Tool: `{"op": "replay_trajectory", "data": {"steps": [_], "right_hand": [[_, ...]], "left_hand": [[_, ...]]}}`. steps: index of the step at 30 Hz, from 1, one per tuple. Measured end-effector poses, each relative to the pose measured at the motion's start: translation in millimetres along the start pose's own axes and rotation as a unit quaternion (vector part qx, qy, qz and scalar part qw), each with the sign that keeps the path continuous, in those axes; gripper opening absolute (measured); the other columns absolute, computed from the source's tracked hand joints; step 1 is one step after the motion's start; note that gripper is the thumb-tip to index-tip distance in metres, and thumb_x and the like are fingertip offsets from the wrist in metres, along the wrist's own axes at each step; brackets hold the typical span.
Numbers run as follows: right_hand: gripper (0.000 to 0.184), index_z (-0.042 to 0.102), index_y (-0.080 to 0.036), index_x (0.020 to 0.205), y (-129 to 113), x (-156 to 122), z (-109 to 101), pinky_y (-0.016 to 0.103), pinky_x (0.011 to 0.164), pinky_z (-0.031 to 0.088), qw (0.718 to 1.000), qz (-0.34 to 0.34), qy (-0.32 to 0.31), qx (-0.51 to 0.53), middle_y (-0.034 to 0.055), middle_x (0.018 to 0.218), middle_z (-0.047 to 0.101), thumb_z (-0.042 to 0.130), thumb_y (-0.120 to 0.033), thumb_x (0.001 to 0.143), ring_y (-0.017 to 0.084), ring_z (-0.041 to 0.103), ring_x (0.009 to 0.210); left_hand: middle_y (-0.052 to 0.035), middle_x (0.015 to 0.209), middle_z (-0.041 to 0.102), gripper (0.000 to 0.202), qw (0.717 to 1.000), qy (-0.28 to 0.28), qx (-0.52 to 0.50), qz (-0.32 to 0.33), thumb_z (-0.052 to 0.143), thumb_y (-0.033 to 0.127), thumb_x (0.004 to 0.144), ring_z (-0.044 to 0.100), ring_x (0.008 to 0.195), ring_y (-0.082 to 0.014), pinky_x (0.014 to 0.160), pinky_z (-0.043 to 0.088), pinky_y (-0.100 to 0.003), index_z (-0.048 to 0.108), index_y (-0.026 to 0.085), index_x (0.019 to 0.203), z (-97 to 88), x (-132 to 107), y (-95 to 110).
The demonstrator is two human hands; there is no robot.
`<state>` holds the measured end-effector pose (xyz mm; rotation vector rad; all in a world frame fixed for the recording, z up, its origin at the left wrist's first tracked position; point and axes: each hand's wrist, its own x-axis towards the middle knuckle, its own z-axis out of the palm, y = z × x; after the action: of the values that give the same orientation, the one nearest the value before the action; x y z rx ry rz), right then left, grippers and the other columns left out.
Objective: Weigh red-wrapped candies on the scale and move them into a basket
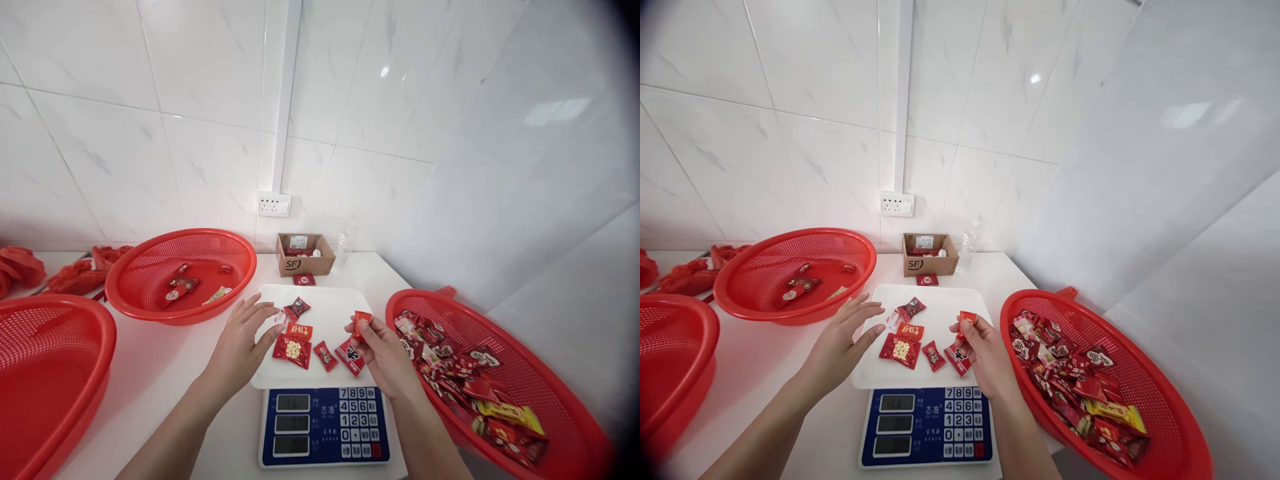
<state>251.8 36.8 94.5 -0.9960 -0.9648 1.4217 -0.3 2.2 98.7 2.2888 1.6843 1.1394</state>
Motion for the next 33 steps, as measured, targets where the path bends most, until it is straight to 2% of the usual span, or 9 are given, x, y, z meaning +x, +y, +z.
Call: {"op": "replay_trajectory", "data": {"steps": [6,11,15,24,28,33], "right_hand": [[0.045,0.07,-0.016,0.073,-1.7,-0.9,-3.6,0.01,0.044,0.045,0.995,0.059,0.028,0.077,0.0004,0.069,0.065,0.088,-0.044,0.044,0.004,0.053,0.053],[0.044,0.069,-0.014,0.067,-1.3,-5.6,-1.0,0.008,0.032,0.034,0.991,0.074,0.033,0.103,-0.0013,0.058,0.06,0.086,-0.05,0.047,0.003,0.044,0.042],[0.045,0.066,-0.014,0.065,-0.4,-6.9,-0.5,0.009,0.031,0.028,0.993,0.039,0.047,0.101,-0.0025,0.052,0.056,0.084,-0.052,0.05,0.002,0.039,0.039],[0.046,0.06,-0.017,0.063,-3.6,-3.6,-13.7,0.013,0.036,0.027,0.993,-0.065,0.088,0.035,-0.0032,0.056,0.054,0.079,-0.058,0.053,0.003,0.036,0.042],[0.045,0.06,-0.018,0.069,-7.0,-2.2,-29.3,0.017,0.039,0.028,0.989,-0.097,0.1,-0.041,-0.0022,0.061,0.053,0.071,-0.061,0.063,0.007,0.038,0.047],[0.035,0.062,-0.018,0.073,-6.1,-0.3,-43.7,0.024,0.046,0.034,0.977,-0.109,0.065,-0.171,-0.001,0.062,0.054,0.064,-0.053,0.075,0.011,0.041,0.05]], "left_hand": [[-0.0049,0.115,0.065,0.026,1.0,-0.009,0.004,0.004,0.045,0.036,0.091,0.042,0.126,-0.0273,0.102,0.037,-0.05,0.06,0.023,0.107,0.1,0.8,1.8],[-0.005,0.114,0.065,0.027,1.0,-0.015,0.006,0.009,0.045,0.036,0.091,0.043,0.126,-0.0277,0.101,0.038,-0.05,0.061,0.023,0.108,0.0,1.5,3.2],[-0.0051,0.115,0.065,0.028,1.0,-0.022,0.011,0.005,0.044,0.038,0.09,0.042,0.126,-0.0283,0.101,0.037,-0.05,0.061,0.023,0.108,0.0,0.7,2.6],[-0.0054,0.116,0.064,0.032,0.999,-0.027,0.038,0.002,0.042,0.042,0.09,0.045,0.124,-0.0268,0.1,0.039,-0.048,0.06,0.023,0.108,-1.8,-1.5,-2.7],[-0.0077,0.114,0.065,0.038,0.996,-0.004,0.091,-0.012,0.041,0.048,0.089,0.051,0.118,-0.029,0.098,0.041,-0.049,0.061,0.021,0.106,-18.1,-20.5,-19.5],[-0.0134,0.114,0.064,0.043,0.977,0.033,0.205,-0.044,0.039,0.051,0.087,0.048,0.12,-0.0356,0.097,0.038,-0.055,0.06,0.019,0.106,-51.6,-68.9,-57.4]]}}
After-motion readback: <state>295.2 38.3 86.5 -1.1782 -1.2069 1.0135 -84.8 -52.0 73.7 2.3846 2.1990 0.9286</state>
